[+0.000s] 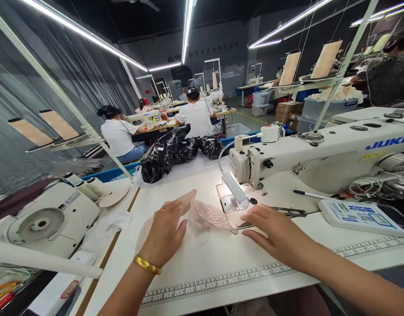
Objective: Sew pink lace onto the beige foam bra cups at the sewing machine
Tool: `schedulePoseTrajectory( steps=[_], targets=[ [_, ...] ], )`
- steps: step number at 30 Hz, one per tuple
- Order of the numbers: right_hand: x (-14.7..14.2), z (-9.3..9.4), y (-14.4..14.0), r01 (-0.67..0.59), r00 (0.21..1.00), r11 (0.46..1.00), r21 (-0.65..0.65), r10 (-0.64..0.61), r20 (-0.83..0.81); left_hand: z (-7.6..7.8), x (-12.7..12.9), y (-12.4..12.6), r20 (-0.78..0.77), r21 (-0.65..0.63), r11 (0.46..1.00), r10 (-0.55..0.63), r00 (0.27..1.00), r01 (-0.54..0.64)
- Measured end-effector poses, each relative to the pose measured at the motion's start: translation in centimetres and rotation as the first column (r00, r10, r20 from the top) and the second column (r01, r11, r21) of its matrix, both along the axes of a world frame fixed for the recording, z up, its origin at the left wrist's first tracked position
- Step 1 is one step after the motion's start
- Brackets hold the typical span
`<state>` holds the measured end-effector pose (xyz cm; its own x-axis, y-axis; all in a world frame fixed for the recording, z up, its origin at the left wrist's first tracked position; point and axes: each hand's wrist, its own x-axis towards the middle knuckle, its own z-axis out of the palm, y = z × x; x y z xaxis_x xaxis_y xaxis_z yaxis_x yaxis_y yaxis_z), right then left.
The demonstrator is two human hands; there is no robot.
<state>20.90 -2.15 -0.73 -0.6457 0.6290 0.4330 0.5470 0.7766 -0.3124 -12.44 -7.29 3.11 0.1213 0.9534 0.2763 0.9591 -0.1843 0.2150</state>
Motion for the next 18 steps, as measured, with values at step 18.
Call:
schedulePoseTrajectory(
  steps=[18],
  targets=[
    [-5.0, 0.1, 1.9, -0.517, 0.754, 0.212, -0.829, -0.345, -0.558, -1.5, 3.7, 2.6, 0.729, -0.297, 0.951, 0.165, 0.664, 0.089]
  ],
)
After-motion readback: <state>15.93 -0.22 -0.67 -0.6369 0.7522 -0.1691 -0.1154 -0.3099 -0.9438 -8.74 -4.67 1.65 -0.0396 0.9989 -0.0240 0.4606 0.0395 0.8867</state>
